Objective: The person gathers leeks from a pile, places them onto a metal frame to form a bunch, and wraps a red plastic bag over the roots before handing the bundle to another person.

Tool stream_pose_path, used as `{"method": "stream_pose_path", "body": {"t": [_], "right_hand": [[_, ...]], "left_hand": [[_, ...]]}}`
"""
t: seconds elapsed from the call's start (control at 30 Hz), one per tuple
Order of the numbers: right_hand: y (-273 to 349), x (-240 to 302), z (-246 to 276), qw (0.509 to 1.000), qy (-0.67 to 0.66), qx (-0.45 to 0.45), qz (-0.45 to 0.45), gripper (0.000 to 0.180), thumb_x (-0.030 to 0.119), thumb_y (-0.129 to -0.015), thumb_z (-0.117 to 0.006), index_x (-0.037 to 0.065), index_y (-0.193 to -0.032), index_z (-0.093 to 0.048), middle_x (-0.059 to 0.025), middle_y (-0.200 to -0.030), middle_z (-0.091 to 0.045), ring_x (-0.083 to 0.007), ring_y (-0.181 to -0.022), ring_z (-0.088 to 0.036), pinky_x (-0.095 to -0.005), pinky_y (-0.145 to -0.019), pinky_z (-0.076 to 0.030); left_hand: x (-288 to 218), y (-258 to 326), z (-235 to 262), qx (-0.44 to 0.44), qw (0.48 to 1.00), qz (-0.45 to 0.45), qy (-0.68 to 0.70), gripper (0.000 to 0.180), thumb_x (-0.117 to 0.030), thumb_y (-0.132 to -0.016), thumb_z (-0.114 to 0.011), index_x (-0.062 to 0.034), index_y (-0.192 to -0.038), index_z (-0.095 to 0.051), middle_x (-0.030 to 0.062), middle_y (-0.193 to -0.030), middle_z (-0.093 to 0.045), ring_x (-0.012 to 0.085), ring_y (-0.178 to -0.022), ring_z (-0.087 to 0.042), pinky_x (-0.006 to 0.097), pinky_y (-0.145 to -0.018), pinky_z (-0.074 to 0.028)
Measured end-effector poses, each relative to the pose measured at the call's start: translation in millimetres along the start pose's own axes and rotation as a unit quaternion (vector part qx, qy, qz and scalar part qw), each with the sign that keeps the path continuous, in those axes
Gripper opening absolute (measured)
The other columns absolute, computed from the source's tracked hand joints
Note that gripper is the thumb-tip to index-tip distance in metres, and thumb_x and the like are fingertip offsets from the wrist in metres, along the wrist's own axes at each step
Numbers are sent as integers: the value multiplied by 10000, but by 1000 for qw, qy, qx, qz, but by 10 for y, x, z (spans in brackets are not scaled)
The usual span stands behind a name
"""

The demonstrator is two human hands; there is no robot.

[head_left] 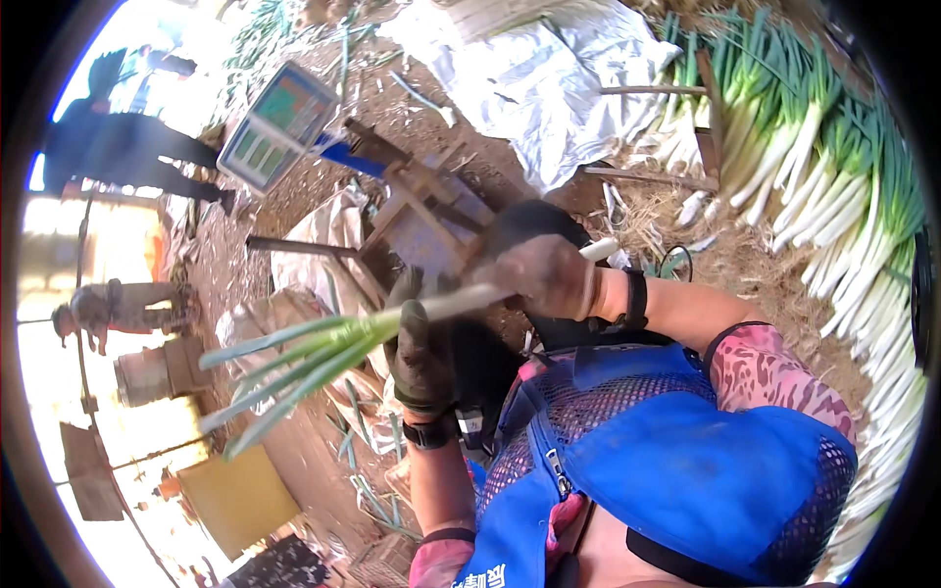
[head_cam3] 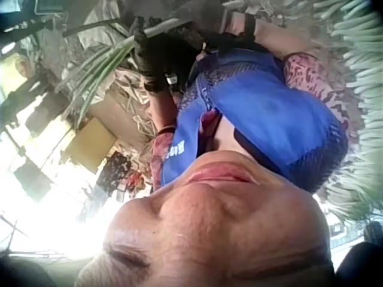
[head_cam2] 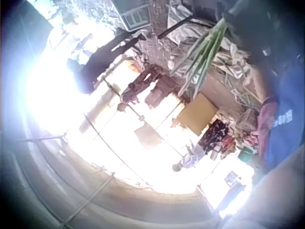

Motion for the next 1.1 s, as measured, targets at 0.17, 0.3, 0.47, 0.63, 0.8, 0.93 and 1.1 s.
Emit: {"method": "stream_pose_path", "body": {"t": [0.17,0.3,0.47,0.63,0.8,0.93,1.1], "right_hand": [[226,-1034,494,978,54,83,-183,393,282,-864,-664,80,-1192,-583,-137,-1023,-664,-330,-934,-647,-394,-835,-526],[873,-2869,1770,742,317,112,-580,681,519,-971,-459,107,-1489,-302,-203,-1054,-667,-138,-722,-648,-358,-682,-563],[1976,-4423,2509,657,296,47,-691,722,627,-843,-518,47,-1267,-584,-268,-1214,-595,-407,-1149,-568,-440,-949,-462],[3201,-5411,3240,626,352,197,-668,433,350,-913,-486,10,-1148,-618,-236,-1175,-622,-394,-1078,-600,-440,-889,-488],[3259,-5322,2748,553,277,84,-781,546,454,-923,-460,-30,-1087,-652,-228,-1052,-674,-377,-965,-649,-429,-805,-500],[3079,-4983,2773,674,179,131,-704,612,519,-890,-492,-40,-1079,-654,-245,-1038,-669,-390,-954,-647,-438,-789,-489],[2965,-4616,3294,687,261,106,-670,605,507,-882,-502,-45,-1081,-650,-248,-1037,-666,-398,-957,-641,-440,-795,-483]], "left_hand": [[494,99,255,-178,916,180,313,345,-167,-964,-552,11,-1254,-493,130,-1007,-647,208,-961,-628,306,-856,-524],[475,142,984,-312,900,144,269,352,-272,-897,-646,-27,-1140,-580,26,-835,-620,119,-794,-599,263,-756,-511],[586,505,1832,-428,857,113,265,202,-242,-914,-584,-69,-985,-660,20,-784,-673,114,-669,-645,221,-616,-524],[973,1153,2516,-525,811,106,236,173,-223,-913,-568,-84,-953,-661,-1,-681,-620,96,-598,-601,210,-550,-488],[561,1395,2636,-557,820,107,83,174,-231,-919,-591,-65,-955,-627,-15,-690,-542,74,-584,-523,180,-507,-428],[695,1380,2705,-545,815,117,160,189,-214,-934,-590,-46,-1002,-641,-7,-716,-561,100,-650,-551,219,-610,-485],[1068,1206,2759,-491,827,160,224,254,-204,-942,-563,-35,-1118,-634,87,-999,-698,174,-901,-661,306,-842,-536]]}}
Point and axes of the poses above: each hand's wrist, its own y-axis away from the middle knuckle, its own z-axis out of the back of the hand, x = y × z, the point moved 8 cm from there along -y, towards the middle knuckle
